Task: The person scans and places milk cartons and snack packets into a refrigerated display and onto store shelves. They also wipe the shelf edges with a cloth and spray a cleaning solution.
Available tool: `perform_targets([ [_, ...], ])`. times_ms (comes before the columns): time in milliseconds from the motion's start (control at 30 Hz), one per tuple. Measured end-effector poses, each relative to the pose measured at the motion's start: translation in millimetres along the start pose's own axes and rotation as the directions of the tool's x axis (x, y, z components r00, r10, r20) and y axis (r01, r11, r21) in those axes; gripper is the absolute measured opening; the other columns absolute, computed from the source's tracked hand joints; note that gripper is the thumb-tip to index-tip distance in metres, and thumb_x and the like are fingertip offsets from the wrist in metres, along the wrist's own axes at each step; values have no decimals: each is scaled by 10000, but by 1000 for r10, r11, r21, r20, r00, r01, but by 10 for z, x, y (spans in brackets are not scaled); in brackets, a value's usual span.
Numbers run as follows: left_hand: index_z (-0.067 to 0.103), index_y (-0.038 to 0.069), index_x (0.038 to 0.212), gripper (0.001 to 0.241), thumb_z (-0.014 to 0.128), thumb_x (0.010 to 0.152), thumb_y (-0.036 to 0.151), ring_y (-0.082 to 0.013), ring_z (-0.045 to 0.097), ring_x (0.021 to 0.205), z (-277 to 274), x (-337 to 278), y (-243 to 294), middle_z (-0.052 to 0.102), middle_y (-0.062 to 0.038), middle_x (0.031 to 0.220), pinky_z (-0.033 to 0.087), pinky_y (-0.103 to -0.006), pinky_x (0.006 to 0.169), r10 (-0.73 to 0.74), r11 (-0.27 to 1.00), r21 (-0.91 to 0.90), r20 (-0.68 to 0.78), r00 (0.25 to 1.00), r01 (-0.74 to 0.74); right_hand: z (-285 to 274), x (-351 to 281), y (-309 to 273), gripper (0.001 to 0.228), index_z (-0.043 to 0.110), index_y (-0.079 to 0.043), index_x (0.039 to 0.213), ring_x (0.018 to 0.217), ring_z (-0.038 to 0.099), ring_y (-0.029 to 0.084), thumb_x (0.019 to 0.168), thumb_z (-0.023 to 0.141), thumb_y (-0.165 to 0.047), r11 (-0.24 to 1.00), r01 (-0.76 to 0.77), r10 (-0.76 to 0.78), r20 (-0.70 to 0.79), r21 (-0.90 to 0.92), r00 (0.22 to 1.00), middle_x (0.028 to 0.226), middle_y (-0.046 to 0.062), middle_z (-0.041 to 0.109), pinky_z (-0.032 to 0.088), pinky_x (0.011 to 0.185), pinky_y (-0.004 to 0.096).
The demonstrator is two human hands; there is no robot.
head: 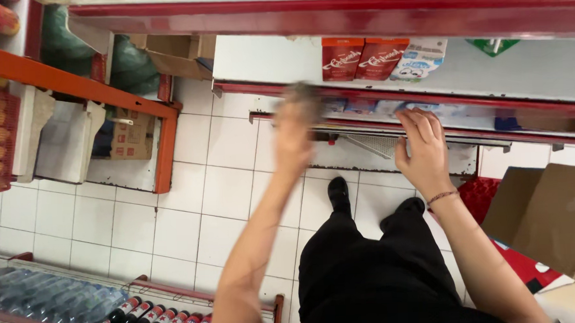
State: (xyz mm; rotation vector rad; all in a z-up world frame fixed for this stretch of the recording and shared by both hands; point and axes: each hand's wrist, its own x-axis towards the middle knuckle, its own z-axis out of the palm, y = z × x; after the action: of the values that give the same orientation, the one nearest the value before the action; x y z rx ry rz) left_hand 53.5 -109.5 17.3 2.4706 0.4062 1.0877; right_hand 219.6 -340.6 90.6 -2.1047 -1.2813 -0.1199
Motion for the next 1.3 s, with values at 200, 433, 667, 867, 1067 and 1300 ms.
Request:
perform_targets([
  [200,625,74,1418,516,617,905,27,-358,479,1435,538,326,771,569,-144,1405,381,-529,1219,291,954,0,221,931,-298,130,-86,42,421,639,15,1278,1345,550,378,862,600,67,999,-42,41,-43,-7,998,1309,159,610,471,1141,478],
  [433,707,59,1182,371,646,821,-5,-355,585,1256,-103,263,-79,633,-145,1271,454,-560,1152,162,947,266,94,982,-182,240,-159,145,463,665,-6,1302,1322,558,372,850,603,71,1000,-1,-1,-77,-31,997,1327,151,623,450,1168,495],
  [667,725,44,1177,378,639,816,-28,-394,554,1302,-127,162,-182,634,-151,1288,440,-558,1170,92,952,289,51,994,-103,360,-259,340,433,639,25,1341,1365,546,398,912,604,70,1000,22,-23,-50,-13,998,1336,191,616,373,1253,542],
  [867,709,35,1176,434,753,754,126,-428,550,1257,-567,179,-644,626,-167,1251,426,-553,1127,45,981,187,71,996,-58,347,-300,396,423,640,23,1353,1354,531,387,933,613,62,997,39,-41,-21,-64,999,1362,196,612,365,1252,532],
  [1067,698,9,1279,498,624,800,-105,-427,518,1332,-590,55,-663,616,-173,1344,413,-526,1197,-135,914,389,24,991,115,361,-272,354,412,655,13,1327,1384,535,383,920,625,66,998,24,-29,-66,-62,997,1367,174,617,395,1239,518],
  [1300,664,-16,1214,433,632,788,54,-474,522,1282,378,166,429,582,-230,1306,403,-559,1160,73,970,218,163,984,-108,185,-96,209,462,705,-19,1285,1275,562,357,844,626,94,998,-31,34,-76,49,997,1275,124,633,472,1139,482],
])
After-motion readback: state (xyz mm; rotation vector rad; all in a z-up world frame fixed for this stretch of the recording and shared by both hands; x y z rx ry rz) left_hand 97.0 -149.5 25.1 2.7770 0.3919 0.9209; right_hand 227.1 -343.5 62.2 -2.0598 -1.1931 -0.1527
